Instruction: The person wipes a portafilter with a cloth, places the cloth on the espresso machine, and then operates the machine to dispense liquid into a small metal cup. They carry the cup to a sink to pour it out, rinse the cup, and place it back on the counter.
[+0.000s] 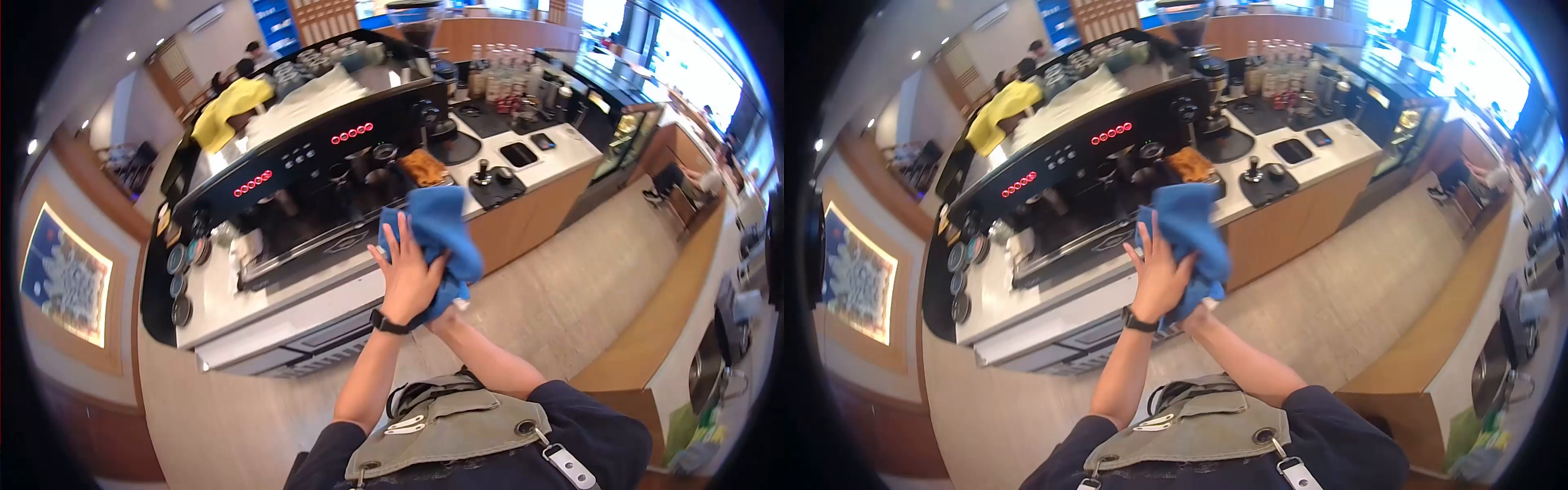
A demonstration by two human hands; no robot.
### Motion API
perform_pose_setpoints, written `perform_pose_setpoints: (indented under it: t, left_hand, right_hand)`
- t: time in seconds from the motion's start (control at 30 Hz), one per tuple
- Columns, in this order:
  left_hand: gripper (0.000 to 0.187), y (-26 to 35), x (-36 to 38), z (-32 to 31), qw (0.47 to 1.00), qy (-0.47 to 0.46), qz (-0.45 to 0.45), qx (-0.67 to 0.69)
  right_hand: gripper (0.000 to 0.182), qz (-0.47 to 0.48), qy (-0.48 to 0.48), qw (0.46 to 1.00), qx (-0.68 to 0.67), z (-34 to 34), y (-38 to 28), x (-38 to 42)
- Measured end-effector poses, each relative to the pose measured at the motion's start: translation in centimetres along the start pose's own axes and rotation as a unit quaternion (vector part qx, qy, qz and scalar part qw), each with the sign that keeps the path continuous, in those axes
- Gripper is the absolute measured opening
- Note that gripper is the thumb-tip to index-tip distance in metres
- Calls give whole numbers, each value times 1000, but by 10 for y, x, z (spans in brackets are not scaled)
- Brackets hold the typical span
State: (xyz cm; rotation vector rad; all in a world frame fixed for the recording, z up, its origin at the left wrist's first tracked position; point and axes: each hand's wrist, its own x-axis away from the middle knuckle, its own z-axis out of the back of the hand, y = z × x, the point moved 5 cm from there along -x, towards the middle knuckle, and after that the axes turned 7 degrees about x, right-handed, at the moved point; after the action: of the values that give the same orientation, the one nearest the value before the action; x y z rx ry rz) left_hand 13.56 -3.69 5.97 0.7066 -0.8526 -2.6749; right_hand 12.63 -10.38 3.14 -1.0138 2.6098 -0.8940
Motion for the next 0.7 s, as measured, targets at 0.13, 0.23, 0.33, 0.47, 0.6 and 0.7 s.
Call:
perform_pose_setpoints:
  t: [0.13, 0.23, 0.33, 0.47, 0.6, 0.7]
  left_hand:
    - [73, 30, -11, 57, 947, 156, -76, 272]
    - [59, 29, -12, 27, 447, 114, -18, 887]
    - [65, 7, -17, 4, 340, 123, 21, 932]
    - [61, 3, -20, -2, 348, 137, -16, 927]
    - [50, 33, -26, 20, 592, 234, -33, 771]
    - [47, 33, -18, 70, 742, 245, -221, 584]
  right_hand:
    - [64, -37, -145, 982, -112, 37, 12, -9]
    - [64, 76, -120, 922, 359, 45, 24, -22]
    - [64, 29, -104, 950, 293, 38, 17, -26]
    - [67, 6, -85, 942, 325, 48, 11, -37]
    - [76, 135, -67, 873, 465, 59, -14, -25]
    - [73, 196, -96, 831, 512, 67, -12, 3]
